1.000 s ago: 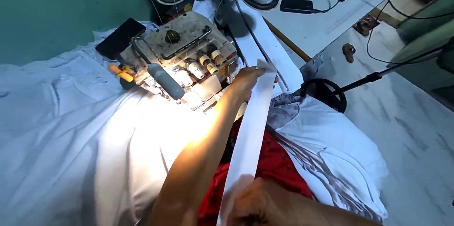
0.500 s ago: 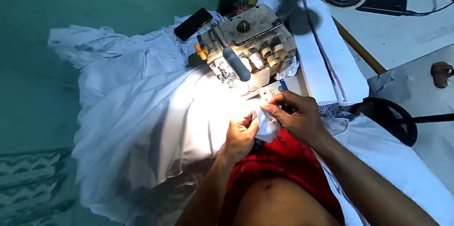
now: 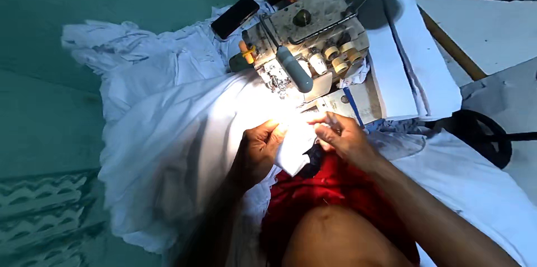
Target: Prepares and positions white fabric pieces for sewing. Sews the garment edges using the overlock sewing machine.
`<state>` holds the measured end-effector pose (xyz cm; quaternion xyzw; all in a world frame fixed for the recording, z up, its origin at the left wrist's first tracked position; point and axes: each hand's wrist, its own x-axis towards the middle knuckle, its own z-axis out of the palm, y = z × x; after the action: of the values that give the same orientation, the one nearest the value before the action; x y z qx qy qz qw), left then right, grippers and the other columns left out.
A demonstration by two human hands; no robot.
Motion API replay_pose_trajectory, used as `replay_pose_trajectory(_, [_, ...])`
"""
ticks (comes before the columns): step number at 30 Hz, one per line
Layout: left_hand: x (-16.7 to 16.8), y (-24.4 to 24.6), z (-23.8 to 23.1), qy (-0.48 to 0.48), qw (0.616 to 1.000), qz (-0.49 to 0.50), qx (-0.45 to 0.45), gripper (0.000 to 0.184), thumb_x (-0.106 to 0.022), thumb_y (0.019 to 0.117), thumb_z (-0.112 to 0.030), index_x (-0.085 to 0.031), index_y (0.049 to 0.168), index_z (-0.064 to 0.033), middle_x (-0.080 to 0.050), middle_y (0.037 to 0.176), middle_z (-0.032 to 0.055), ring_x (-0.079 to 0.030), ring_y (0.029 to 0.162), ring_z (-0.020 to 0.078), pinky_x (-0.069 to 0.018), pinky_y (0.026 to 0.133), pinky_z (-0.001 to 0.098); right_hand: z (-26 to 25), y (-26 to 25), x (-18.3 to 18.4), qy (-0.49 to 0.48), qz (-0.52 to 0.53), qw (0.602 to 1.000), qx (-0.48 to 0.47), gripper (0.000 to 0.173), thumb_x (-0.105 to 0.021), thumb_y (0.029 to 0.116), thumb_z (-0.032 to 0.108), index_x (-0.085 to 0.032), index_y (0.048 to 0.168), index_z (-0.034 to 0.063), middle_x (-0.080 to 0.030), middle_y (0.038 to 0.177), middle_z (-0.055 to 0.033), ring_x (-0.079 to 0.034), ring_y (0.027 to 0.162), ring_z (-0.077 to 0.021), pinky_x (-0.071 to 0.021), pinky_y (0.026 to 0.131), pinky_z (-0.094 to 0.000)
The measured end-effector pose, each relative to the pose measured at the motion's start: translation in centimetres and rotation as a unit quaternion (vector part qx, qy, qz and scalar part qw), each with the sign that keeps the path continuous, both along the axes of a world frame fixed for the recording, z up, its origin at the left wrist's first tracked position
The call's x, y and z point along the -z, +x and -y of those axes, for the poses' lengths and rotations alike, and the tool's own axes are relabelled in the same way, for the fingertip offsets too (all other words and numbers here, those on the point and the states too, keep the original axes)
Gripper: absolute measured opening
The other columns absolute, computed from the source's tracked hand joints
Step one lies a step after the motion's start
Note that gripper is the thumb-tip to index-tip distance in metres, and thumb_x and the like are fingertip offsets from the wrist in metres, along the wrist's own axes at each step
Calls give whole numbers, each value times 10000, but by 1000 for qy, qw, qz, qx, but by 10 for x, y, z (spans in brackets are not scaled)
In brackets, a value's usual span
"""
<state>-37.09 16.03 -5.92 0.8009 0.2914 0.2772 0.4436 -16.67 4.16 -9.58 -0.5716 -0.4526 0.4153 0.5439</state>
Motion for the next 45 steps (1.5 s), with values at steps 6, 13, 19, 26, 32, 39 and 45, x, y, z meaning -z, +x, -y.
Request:
replay_pose_trajectory(6, [-9,26,-38,-24,983,-179,27,190,-672,956,-153,-662,775,-95,-552,619,-22,-506,541,67,-429,511,280,-33,-26,10,2,-156,978,137,166,-729,828,-15,-611,765,84,-581,561,41,-531,455,-34,-479,462,-200])
replay_pose_trajectory(13, [-6,21,-101,26,964,-249,89,305,-644,949,-106,-579,653,-77,-530,588,25,-508,540,142,-412,516,377,-68,-50,35,-13,-197,955,222,277,-783,770,-57,-599,965,11,-620,663,-48,-564,472,-113,-517,445,-266])
replay_pose_trajectory(19, [-13,7,-111,-10,957,-289,39,425,-625,1008,-201,-521,606,-107,-411,484,7,-380,429,123,-302,437,323,-79,-64,40,7,-150,960,237,324,-848,715,-24,-618,935,35,-651,681,-50,-619,515,-128,-559,482,-282])
replay_pose_trajectory(26, [-14,6,-131,-10,958,-284,29,364,-656,1003,-317,-629,706,-108,-489,535,6,-449,475,123,-378,476,341,-82,-61,36,-32,-88,967,238,352,-875,727,65,-654,1000,58,-676,723,-37,-660,562,-136,-600,525,-307])
replay_pose_trajectory(32, [-28,1,-118,-199,965,-173,-8,150,-648,1016,-178,-695,947,-53,-685,711,21,-602,552,60,-489,482,216,-78,-59,34,-35,-73,969,232,440,-894,735,110,-629,1083,64,-691,766,-47,-666,558,-152,-607,519,-321])
replay_pose_trajectory(39, [-11,-29,-59,-405,913,21,37,109,-556,1023,-78,-650,994,-29,-729,824,94,-725,687,145,-636,643,309,-55,-64,16,66,-130,970,196,62,-659,946,86,-603,945,58,-691,725,-44,-603,511,-108,-507,458,-247])
replay_pose_trajectory(45, [2,-40,-13,-282,959,16,0,64,-763,884,-53,-709,919,-50,-745,784,6,-716,682,86,-626,660,263,-20,-59,4,26,27,995,95,156,-722,876,152,-693,1007,71,-703,813,48,-626,630,1,-545,565,-183])
